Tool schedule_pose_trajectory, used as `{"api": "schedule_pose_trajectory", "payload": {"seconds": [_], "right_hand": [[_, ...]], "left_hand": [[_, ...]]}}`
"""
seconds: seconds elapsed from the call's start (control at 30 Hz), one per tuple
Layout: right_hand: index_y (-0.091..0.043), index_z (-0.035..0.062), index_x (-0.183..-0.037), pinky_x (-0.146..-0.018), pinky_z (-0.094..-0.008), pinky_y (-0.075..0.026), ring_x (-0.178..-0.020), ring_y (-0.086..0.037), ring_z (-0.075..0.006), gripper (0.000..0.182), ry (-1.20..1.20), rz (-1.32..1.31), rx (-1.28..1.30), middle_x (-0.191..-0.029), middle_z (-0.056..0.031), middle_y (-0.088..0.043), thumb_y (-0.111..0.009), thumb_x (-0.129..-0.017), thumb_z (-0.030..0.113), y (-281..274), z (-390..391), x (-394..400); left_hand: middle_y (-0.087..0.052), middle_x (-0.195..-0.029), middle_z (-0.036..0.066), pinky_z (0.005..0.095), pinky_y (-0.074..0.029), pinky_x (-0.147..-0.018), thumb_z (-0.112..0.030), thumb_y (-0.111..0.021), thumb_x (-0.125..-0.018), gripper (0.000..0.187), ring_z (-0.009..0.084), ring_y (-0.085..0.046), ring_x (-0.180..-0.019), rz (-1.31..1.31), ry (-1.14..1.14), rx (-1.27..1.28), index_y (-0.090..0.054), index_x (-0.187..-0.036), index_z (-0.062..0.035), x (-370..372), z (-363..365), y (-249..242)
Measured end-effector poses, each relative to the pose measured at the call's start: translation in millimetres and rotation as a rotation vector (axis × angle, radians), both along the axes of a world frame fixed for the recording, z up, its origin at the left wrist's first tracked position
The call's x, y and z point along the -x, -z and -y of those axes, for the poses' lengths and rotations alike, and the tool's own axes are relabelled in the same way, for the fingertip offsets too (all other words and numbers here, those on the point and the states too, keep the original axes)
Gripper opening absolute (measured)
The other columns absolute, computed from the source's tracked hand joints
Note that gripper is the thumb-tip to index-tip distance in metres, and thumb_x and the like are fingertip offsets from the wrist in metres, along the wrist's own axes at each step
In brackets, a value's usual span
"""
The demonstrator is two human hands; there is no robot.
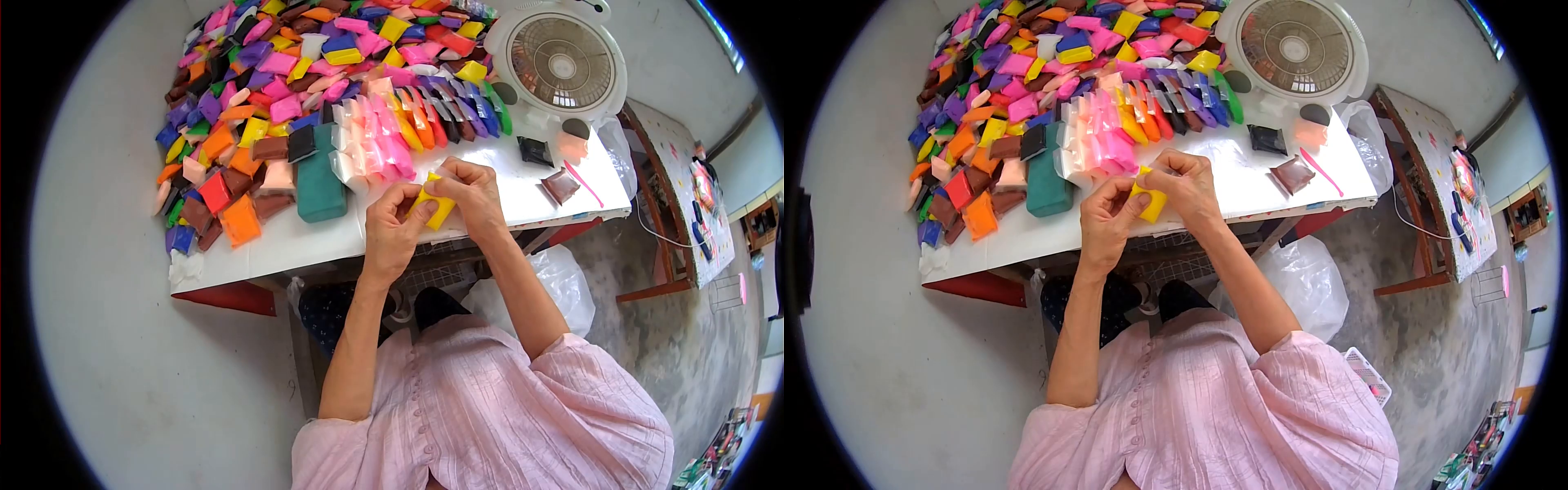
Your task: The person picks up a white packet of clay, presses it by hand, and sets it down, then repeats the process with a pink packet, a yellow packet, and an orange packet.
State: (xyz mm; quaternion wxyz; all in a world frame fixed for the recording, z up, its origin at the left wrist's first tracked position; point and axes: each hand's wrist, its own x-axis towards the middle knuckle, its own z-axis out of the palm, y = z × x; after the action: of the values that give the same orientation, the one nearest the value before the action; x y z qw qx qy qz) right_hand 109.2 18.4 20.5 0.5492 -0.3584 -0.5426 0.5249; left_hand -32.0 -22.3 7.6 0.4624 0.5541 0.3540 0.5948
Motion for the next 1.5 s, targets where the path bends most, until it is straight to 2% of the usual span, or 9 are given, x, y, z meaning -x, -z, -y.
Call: {"api": "schedule_pose_trajectory", "payload": {"seconds": [0.37, 0.57, 0.8, 0.9, 1.0, 1.1, 1.2, 1.23, 1.5], "right_hand": [[-0.066, -0.0008, -0.088, -0.054, -0.0205, -0.039, -0.063, -0.048, -0.0038, 0.024, 0.022, 0.163, 0.060, -0.070, 0.0020, -0.058, -0.066, -0.089, 0.023, -7, 5, -17], [-0.069, 0.0016, -0.088, -0.054, -0.0192, -0.039, -0.062, -0.050, -0.0027, 0.020, 0.032, 0.174, 0.054, -0.073, 0.0026, -0.062, -0.067, -0.089, 0.021, 1, -3, -26], [-0.069, 0.0018, -0.087, -0.054, -0.0188, -0.038, -0.063, -0.051, -0.0024, 0.020, 0.021, 0.220, 0.056, -0.074, 0.0035, -0.062, -0.069, -0.087, 0.022, -1, -5, -27], [-0.069, -0.0029, -0.090, -0.054, -0.0258, -0.043, -0.059, -0.055, -0.0112, 0.021, 0.061, 0.335, -0.004, -0.070, -0.0051, -0.064, -0.068, -0.085, 0.018, 4, -10, -26], [-0.067, -0.0021, -0.089, -0.057, -0.0341, -0.047, -0.062, -0.061, -0.0249, 0.019, 0.397, 0.640, -0.435, -0.072, -0.0124, -0.063, -0.066, -0.086, 0.017, 9, -5, -22], [-0.064, 0.0011, -0.086, -0.060, -0.0399, -0.048, -0.069, -0.060, -0.0344, 0.016, 0.644, 0.867, -0.656, -0.074, -0.0160, -0.058, -0.065, -0.085, 0.017, 2, 8, -34], [-0.059, 0.0034, -0.081, -0.060, -0.0404, -0.047, -0.072, -0.059, -0.0321, 0.017, 0.389, 0.953, -0.624, -0.078, -0.0127, -0.056, -0.066, -0.084, 0.018, 1, 36, -48], [-0.058, 0.0031, -0.078, -0.056, -0.0374, -0.044, -0.063, -0.055, -0.0262, 0.017, 0.330, 0.889, -0.686, -0.075, -0.0095, -0.053, -0.070, -0.080, 0.014, 4, 42, -46], [-0.054, 0.0050, -0.076, -0.056, -0.0376, -0.045, -0.071, -0.056, -0.0260, 0.016, 0.342, 0.985, -0.779, -0.077, -0.0086, -0.050, -0.067, -0.078, 0.013, 9, 44, -33]], "left_hand": [[-0.063, -0.099, 0.004, 0.0219, -0.046, -0.082, -0.011, -0.056, -0.095, 0.021, 0.0105, -0.059, -0.091, 0.077, -0.046, 0.117, -0.064, -0.110, 0.0022, 7, 5, -10], [-0.059, -0.093, 0.004, 0.0240, -0.044, -0.074, -0.005, -0.060, -0.088, 0.014, 0.0140, -0.056, -0.083, -0.533, -0.204, -0.224, -0.063, -0.100, 0.0018, 18, 20, -11], [-0.054, -0.083, 0.012, 0.0343, -0.044, -0.069, 0.000, -0.062, -0.081, 0.008, 0.0258, -0.053, -0.078, -0.638, -0.295, -0.352, -0.058, -0.087, 0.0022, 7, 20, -10], [-0.054, -0.082, 0.014, 0.0413, -0.044, -0.072, 0.000, -0.062, -0.079, 0.008, 0.0335, -0.052, -0.082, -0.725, -0.335, -0.465, -0.057, -0.085, 0.0015, 6, 15, -1], [-0.053, -0.082, 0.015, 0.0421, -0.043, -0.073, 0.002, -0.061, -0.077, 0.008, 0.0341, -0.051, -0.081, -0.774, -0.375, -0.530, -0.057, -0.084, 0.0010, 3, 14, 1], [-0.053, -0.081, 0.014, 0.0426, -0.043, -0.072, 0.003, -0.060, -0.076, 0.006, 0.0335, -0.050, -0.078, -0.782, -0.395, -0.531, -0.057, -0.082, 0.0007, -1, 15, 0], [-0.052, -0.080, 0.014, 0.0428, -0.042, -0.072, 0.003, -0.059, -0.076, 0.005, 0.0333, -0.050, -0.077, -0.760, -0.416, -0.512, -0.057, -0.080, 0.0009, -2, 14, 0], [-0.052, -0.080, 0.014, 0.0427, -0.042, -0.072, 0.003, -0.060, -0.076, 0.005, 0.0332, -0.050, -0.077, -0.757, -0.421, -0.502, -0.057, -0.080, 0.0009, -3, 13, 2], [-0.051, -0.080, 0.014, 0.0430, -0.042, -0.073, 0.001, -0.060, -0.076, 0.007, 0.0329, -0.049, -0.079, -0.779, -0.363, -0.501, -0.055, -0.081, 0.0007, -1, 14, -2]]}}
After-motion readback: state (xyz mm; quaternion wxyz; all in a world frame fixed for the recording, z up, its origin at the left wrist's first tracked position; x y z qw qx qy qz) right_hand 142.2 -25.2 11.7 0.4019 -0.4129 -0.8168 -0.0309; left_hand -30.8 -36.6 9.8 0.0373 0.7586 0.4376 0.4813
